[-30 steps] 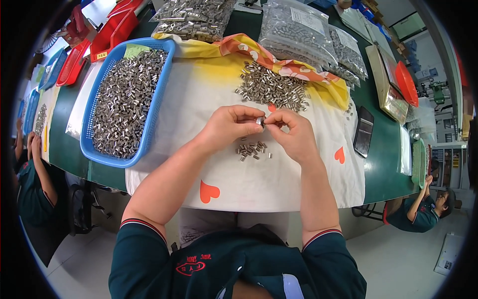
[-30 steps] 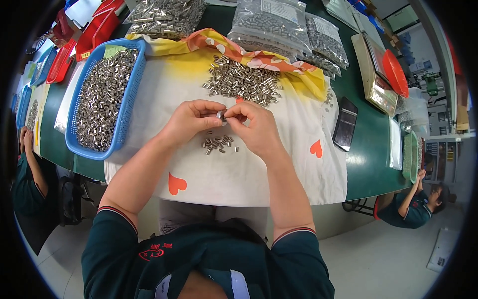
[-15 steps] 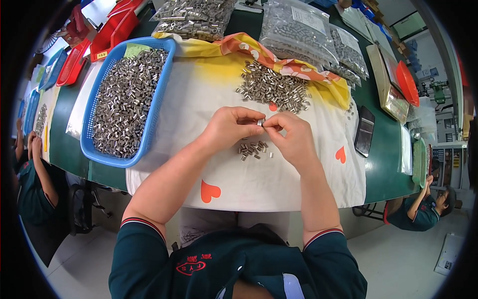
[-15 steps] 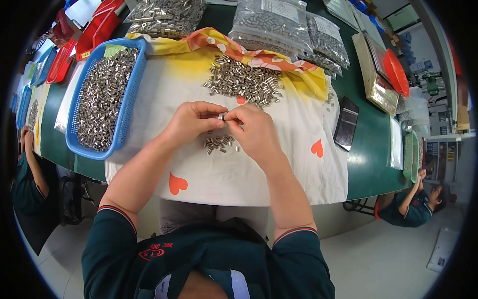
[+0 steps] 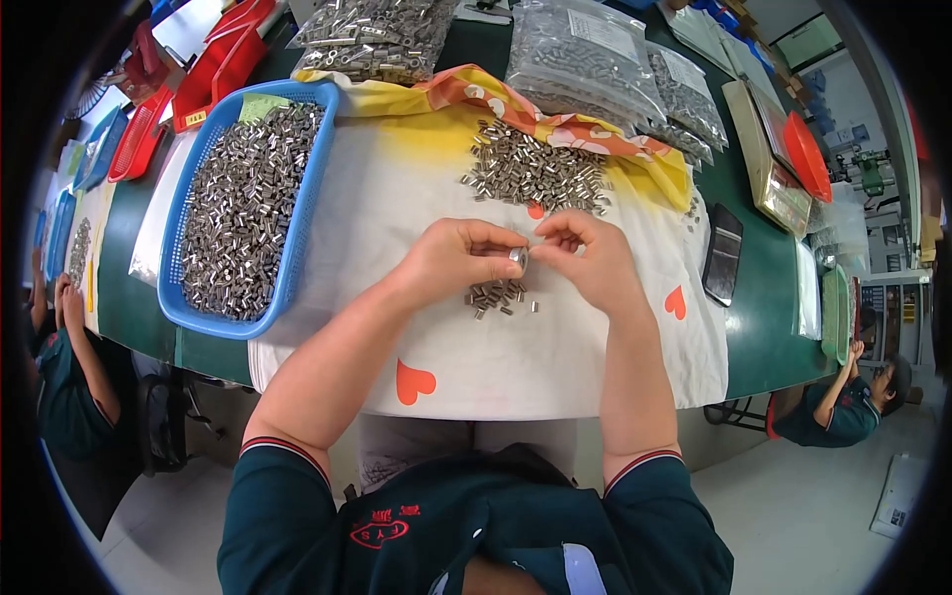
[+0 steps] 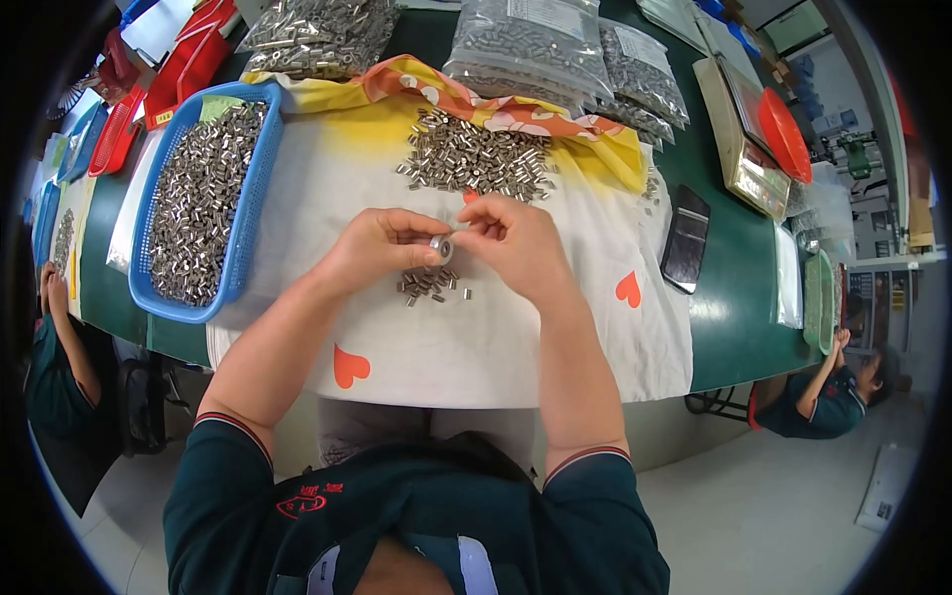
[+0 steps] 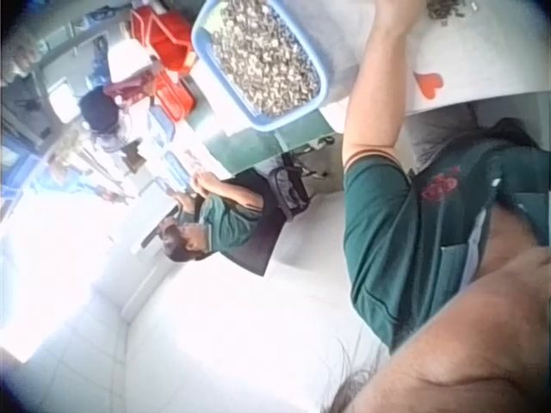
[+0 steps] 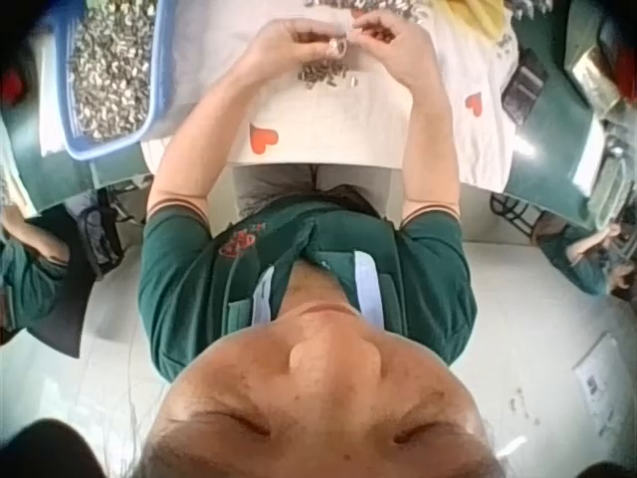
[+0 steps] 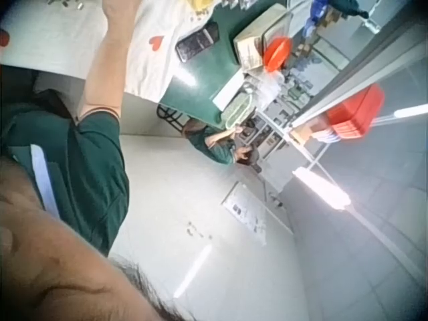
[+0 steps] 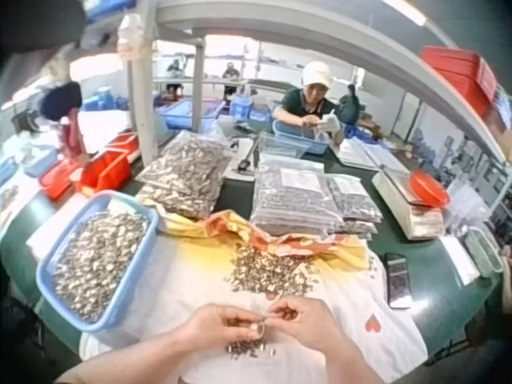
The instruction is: Manually assembling small metal hardware parts by inserting internal components into metal housings.
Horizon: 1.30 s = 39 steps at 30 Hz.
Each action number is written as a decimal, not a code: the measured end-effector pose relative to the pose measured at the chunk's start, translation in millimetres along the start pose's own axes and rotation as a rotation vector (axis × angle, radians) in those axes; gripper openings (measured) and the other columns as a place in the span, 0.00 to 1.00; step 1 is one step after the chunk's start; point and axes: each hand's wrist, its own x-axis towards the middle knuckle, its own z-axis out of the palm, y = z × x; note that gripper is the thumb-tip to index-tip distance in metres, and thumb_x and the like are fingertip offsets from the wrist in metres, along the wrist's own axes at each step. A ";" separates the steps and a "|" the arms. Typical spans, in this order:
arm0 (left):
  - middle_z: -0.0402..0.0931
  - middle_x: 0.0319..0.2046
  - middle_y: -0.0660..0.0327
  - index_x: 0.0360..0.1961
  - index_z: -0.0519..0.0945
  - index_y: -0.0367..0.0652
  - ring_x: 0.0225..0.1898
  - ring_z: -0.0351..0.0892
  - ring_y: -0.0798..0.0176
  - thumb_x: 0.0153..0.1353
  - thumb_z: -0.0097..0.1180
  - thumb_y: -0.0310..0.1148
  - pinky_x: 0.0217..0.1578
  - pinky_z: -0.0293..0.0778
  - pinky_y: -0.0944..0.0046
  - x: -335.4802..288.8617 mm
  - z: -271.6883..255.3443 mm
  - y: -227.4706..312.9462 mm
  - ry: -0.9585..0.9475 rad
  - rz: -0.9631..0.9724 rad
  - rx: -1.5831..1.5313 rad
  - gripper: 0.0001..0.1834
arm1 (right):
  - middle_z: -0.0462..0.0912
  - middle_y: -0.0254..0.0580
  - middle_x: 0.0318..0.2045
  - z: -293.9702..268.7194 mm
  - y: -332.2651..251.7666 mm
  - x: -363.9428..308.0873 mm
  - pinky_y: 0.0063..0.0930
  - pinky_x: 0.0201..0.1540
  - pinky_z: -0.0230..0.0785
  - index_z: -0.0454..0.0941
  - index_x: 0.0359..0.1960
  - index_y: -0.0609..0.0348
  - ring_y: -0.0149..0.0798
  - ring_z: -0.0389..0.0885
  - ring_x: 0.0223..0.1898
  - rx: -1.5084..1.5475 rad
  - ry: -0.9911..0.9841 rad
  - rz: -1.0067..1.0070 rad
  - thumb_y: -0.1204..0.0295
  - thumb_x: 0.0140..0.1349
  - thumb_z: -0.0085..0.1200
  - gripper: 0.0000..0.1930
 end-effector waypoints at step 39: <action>0.77 0.32 0.63 0.43 0.75 0.34 0.33 0.74 0.75 0.50 0.59 0.23 0.36 0.72 0.75 5.0 -0.7 -6.4 0.109 0.083 -0.025 0.16 | 0.76 0.39 0.23 19.5 -7.1 -5.4 0.26 0.30 0.67 0.73 0.23 0.62 0.36 0.75 0.27 -0.364 0.175 -0.283 0.78 0.45 0.54 0.03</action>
